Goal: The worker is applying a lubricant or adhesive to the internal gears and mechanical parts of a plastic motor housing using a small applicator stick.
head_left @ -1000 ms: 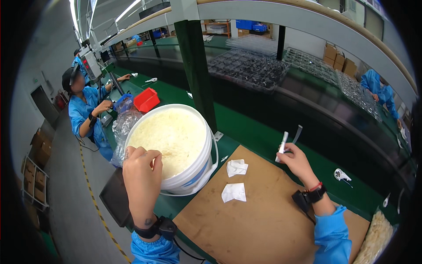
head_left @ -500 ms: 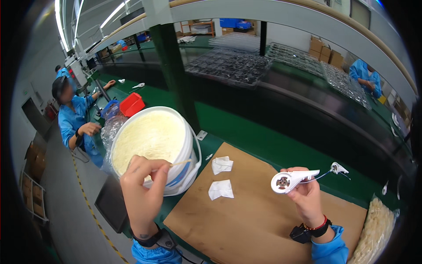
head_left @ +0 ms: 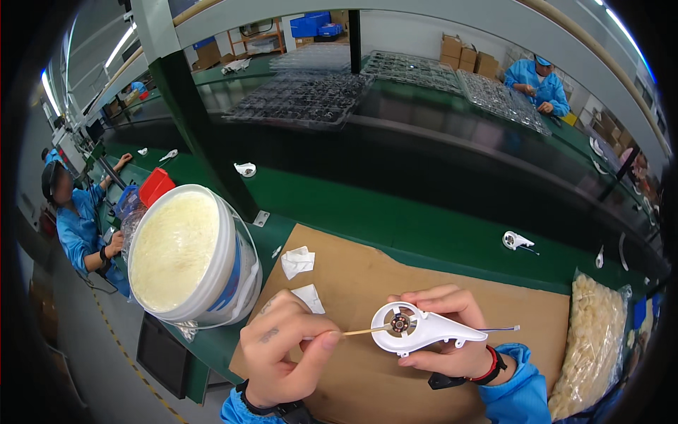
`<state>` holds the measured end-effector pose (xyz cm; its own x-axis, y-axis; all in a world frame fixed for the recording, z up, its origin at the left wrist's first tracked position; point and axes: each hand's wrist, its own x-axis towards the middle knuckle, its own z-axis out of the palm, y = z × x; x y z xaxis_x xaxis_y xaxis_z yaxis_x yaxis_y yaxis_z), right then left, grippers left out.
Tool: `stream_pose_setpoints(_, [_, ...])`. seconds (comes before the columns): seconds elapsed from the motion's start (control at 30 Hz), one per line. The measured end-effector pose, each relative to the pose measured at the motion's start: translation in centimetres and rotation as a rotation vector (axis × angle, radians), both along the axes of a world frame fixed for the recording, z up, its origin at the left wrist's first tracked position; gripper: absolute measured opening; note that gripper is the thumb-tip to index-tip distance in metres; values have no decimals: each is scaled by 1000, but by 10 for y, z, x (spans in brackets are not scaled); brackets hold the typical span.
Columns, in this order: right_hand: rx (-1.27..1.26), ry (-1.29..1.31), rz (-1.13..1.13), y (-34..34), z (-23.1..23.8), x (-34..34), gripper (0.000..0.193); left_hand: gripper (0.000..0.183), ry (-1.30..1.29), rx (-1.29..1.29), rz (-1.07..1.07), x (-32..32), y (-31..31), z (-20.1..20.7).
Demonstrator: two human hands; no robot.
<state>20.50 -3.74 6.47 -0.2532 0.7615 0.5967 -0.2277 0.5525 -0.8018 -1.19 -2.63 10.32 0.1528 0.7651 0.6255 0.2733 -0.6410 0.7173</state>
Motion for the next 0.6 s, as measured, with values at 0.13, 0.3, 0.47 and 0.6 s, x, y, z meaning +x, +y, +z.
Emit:
stream_pose_setpoints(0.13, [26, -41, -31, 0, -2, -1, 56, 5, 42, 32, -71, 0, 4, -5])
stream_pose_setpoints(0.3, [20, -73, -63, -1, -2, -1, 56, 7, 78, 33, -77, 1, 5, -6])
stream_pose_setpoints(0.47, [19, -77, -46, 0, 0, -1, 57, 10, 121, 70, -93, -1, 8, -8])
stream_pose_setpoints(0.6, [31, -50, -22, 0, 2, -1, 56, 6, 147, 15, -54, 1, 2, -5])
